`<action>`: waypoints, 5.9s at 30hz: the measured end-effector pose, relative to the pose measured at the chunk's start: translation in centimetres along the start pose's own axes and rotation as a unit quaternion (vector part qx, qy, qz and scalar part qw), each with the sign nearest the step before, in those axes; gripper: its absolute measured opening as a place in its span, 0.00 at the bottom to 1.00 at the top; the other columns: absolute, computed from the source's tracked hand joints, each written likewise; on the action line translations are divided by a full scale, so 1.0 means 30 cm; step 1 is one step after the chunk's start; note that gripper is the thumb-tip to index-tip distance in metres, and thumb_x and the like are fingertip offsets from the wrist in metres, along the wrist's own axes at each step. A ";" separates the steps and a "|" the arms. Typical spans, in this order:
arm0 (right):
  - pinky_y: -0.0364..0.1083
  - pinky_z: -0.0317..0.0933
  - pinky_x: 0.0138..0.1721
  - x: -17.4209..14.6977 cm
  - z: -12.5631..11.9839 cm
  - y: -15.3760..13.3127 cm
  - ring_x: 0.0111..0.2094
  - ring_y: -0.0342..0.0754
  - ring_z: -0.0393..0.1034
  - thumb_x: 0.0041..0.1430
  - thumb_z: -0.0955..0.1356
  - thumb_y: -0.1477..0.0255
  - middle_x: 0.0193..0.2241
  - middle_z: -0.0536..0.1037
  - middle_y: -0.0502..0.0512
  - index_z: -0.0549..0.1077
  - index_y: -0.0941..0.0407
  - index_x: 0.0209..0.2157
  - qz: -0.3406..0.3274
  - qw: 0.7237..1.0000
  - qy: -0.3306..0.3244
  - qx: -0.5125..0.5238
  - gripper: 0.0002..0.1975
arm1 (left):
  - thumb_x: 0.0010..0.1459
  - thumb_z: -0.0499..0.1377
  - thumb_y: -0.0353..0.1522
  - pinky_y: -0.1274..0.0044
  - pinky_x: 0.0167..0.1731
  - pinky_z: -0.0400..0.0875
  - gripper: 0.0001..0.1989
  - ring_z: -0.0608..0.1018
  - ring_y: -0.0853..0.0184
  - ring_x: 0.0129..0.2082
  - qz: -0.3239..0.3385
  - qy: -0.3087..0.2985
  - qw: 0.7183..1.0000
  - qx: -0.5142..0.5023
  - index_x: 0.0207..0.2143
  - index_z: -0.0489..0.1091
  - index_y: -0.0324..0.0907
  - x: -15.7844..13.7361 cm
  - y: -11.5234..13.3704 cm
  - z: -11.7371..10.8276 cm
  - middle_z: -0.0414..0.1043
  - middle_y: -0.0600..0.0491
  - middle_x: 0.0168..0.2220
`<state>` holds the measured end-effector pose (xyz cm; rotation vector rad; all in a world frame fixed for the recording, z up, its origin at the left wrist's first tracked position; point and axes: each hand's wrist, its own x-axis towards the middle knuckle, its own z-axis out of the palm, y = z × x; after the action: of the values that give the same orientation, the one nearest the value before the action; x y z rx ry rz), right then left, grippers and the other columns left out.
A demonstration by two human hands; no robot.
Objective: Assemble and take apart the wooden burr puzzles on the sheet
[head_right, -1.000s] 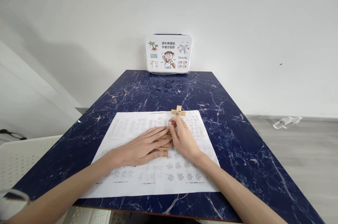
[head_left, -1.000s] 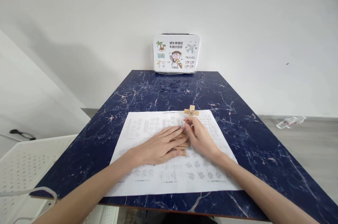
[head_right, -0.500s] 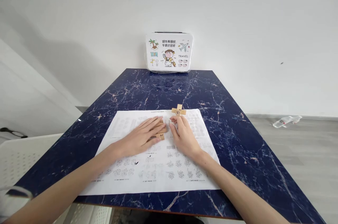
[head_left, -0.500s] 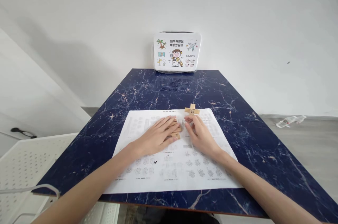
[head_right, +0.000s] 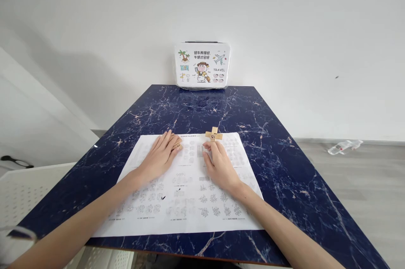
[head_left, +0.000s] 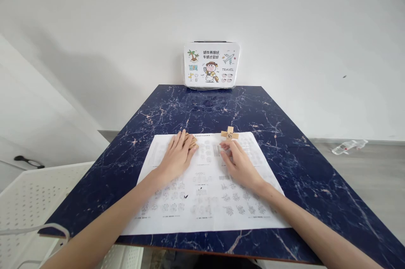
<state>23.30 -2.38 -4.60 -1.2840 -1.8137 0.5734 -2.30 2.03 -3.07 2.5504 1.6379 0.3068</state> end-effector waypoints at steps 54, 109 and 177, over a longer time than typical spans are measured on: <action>0.47 0.63 0.32 -0.007 -0.047 -0.075 0.29 0.46 0.69 0.74 0.63 0.65 0.38 0.81 0.54 0.74 0.52 0.48 -0.053 0.994 -0.064 0.077 0.09 | 0.70 0.60 0.46 0.57 0.62 0.69 0.27 0.75 0.53 0.61 0.104 -0.012 0.939 -0.326 0.67 0.63 0.47 -0.003 0.013 -0.077 0.70 0.42 0.63; 0.46 0.67 0.34 -0.038 -0.027 -0.101 0.30 0.47 0.74 0.74 0.65 0.65 0.35 0.81 0.55 0.69 0.54 0.53 -0.077 0.996 0.002 0.049 0.12 | 0.55 0.74 0.39 0.59 0.62 0.70 0.36 0.76 0.51 0.60 0.100 -0.057 0.856 -0.503 0.65 0.68 0.47 -0.025 0.114 -0.090 0.74 0.44 0.60; 0.48 0.66 0.34 -0.033 -0.042 -0.108 0.30 0.48 0.73 0.73 0.66 0.60 0.32 0.80 0.53 0.73 0.53 0.44 -0.053 0.996 -0.024 0.070 0.11 | 0.54 0.75 0.41 0.59 0.60 0.70 0.35 0.77 0.50 0.59 0.106 -0.050 0.881 -0.458 0.62 0.70 0.48 -0.029 0.132 -0.087 0.76 0.45 0.59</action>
<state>22.70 -4.63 -1.83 -1.0817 -1.8357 0.6655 0.29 -0.49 0.12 1.9293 0.8354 0.7396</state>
